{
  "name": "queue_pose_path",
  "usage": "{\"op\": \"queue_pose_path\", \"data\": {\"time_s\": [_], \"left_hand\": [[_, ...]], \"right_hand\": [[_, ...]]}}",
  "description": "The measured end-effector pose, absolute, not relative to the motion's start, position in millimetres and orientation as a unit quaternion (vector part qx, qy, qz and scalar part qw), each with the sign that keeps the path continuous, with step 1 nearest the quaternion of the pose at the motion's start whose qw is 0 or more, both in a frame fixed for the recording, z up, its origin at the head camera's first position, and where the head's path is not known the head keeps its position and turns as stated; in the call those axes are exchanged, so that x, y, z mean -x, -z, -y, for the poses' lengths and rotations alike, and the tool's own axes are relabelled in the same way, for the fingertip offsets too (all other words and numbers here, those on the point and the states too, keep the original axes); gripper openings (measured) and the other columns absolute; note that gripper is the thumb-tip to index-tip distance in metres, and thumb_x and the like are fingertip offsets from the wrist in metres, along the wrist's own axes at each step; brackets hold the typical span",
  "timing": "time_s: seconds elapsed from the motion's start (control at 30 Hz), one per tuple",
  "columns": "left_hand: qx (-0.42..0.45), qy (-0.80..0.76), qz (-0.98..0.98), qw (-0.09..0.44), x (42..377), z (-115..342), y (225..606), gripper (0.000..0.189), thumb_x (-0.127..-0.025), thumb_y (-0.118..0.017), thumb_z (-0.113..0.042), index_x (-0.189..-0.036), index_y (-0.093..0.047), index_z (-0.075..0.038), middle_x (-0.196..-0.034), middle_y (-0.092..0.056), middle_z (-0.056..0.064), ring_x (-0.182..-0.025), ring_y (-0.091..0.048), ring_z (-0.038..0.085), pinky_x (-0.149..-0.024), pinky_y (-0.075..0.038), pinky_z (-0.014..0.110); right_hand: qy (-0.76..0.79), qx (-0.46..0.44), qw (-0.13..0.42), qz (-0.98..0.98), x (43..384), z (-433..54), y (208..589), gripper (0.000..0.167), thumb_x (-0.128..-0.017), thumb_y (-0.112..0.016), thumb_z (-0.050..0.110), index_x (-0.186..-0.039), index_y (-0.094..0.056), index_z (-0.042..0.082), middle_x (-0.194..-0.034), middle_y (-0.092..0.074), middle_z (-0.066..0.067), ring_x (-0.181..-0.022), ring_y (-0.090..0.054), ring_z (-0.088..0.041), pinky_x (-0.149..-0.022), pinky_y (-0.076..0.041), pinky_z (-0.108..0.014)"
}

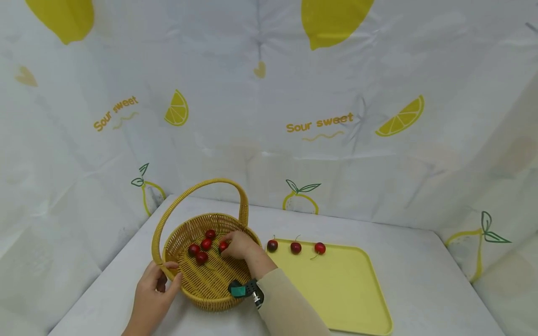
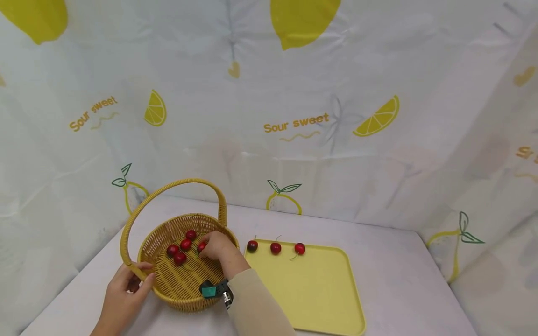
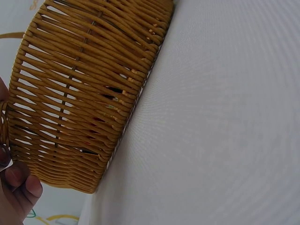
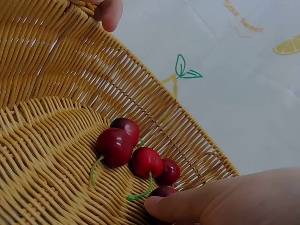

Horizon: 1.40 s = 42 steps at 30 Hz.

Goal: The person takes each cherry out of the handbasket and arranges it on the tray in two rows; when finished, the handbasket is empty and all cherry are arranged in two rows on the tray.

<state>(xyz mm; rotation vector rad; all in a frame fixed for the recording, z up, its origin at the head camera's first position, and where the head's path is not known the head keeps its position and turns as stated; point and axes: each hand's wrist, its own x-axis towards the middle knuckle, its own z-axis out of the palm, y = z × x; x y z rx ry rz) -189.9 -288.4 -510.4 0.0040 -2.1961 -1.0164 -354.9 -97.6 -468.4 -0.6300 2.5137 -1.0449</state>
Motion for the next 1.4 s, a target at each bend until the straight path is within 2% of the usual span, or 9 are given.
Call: {"op": "queue_pose_path", "data": {"time_s": [0.17,0.47,0.57,0.7,0.8,0.93,1.0,1.23,1.4], "left_hand": [[0.002,0.395,0.847,0.355,190.5,288.6,510.6,0.031,-0.08,-0.08,0.009,-0.104,-0.067,-0.005,-0.095,-0.048,-0.002,-0.067,-0.046,0.019,-0.056,-0.037,0.02],[-0.016,0.397,0.85,0.346,189.1,286.9,510.8,0.028,-0.081,-0.081,0.007,-0.103,-0.067,-0.006,-0.094,-0.047,-0.001,-0.067,-0.046,0.019,-0.056,-0.037,0.021],[-0.018,0.398,0.851,0.343,189.4,286.0,510.5,0.028,-0.082,-0.08,0.006,-0.103,-0.067,-0.006,-0.094,-0.047,-0.001,-0.068,-0.045,0.019,-0.056,-0.037,0.021],[-0.013,0.404,0.847,0.345,188.8,285.3,510.0,0.029,-0.081,-0.081,0.007,-0.103,-0.068,-0.007,-0.092,-0.047,-0.002,-0.066,-0.044,0.017,-0.056,-0.037,0.021],[-0.016,0.407,0.844,0.348,187.8,285.5,510.4,0.03,-0.08,-0.081,0.009,-0.102,-0.069,-0.008,-0.091,-0.046,-0.002,-0.065,-0.043,0.015,-0.055,-0.037,0.021],[-0.024,0.407,0.845,0.347,187.7,285.9,511.7,0.03,-0.081,-0.081,0.008,-0.102,-0.069,-0.009,-0.091,-0.046,-0.002,-0.066,-0.043,0.014,-0.055,-0.037,0.021],[-0.025,0.408,0.845,0.345,187.8,286.1,512.2,0.029,-0.082,-0.081,0.007,-0.102,-0.069,-0.009,-0.091,-0.046,-0.002,-0.066,-0.043,0.014,-0.055,-0.037,0.021],[-0.021,0.408,0.845,0.344,187.9,286.4,512.0,0.028,-0.081,-0.08,0.008,-0.102,-0.068,-0.006,-0.092,-0.047,-0.002,-0.066,-0.044,0.015,-0.055,-0.037,0.021],[-0.027,0.409,0.846,0.34,187.1,285.7,510.0,0.028,-0.082,-0.08,0.008,-0.103,-0.068,-0.006,-0.092,-0.046,-0.001,-0.067,-0.044,0.015,-0.056,-0.037,0.021]], "right_hand": [[0.369,0.212,0.164,-0.89,355.9,98.9,469.9,0.028,-0.086,-0.084,0.013,-0.111,-0.075,0.007,-0.104,-0.066,-0.004,-0.088,-0.056,-0.016,-0.08,-0.051,-0.033],[0.426,0.236,0.161,-0.858,349.5,93.9,458.6,0.024,-0.09,-0.081,0.022,-0.109,-0.077,0.008,-0.105,-0.07,0.0,-0.088,-0.06,-0.012,-0.077,-0.052,-0.032],[0.453,0.248,0.155,-0.842,343.8,85.5,447.8,0.022,-0.091,-0.08,0.024,-0.108,-0.077,0.009,-0.093,-0.068,0.005,-0.078,-0.055,-0.01,-0.068,-0.048,-0.028],[0.489,0.239,0.152,-0.825,334.9,72.4,437.0,0.031,-0.091,-0.08,0.027,-0.115,-0.076,0.008,-0.069,-0.05,0.005,-0.062,-0.041,-0.011,-0.056,-0.037,-0.027],[0.51,0.222,0.153,-0.817,327.4,62.4,430.7,0.037,-0.09,-0.081,0.031,-0.12,-0.075,0.009,-0.07,-0.044,0.004,-0.064,-0.039,-0.013,-0.058,-0.036,-0.029],[0.538,0.204,0.151,-0.804,319.8,47.6,424.8,0.035,-0.09,-0.081,0.033,-0.118,-0.076,0.011,-0.074,-0.048,0.004,-0.069,-0.043,-0.013,-0.061,-0.036,-0.03],[0.556,0.199,0.152,-0.793,317.7,39.4,423.5,0.034,-0.091,-0.081,0.032,-0.117,-0.076,0.01,-0.068,-0.045,0.001,-0.064,-0.04,-0.013,-0.058,-0.034,-0.029],[0.6,0.185,0.151,-0.763,306.7,6.2,415.5,0.04,-0.091,-0.08,0.027,-0.124,-0.072,0.005,-0.066,-0.042,0.003,-0.062,-0.036,-0.013,-0.057,-0.034,-0.026],[0.603,0.167,0.14,-0.767,304.5,-21.0,414.7,0.035,-0.092,-0.08,0.029,-0.119,-0.074,0.008,-0.067,-0.043,0.003,-0.064,-0.037,-0.014,-0.058,-0.036,-0.026]]}}
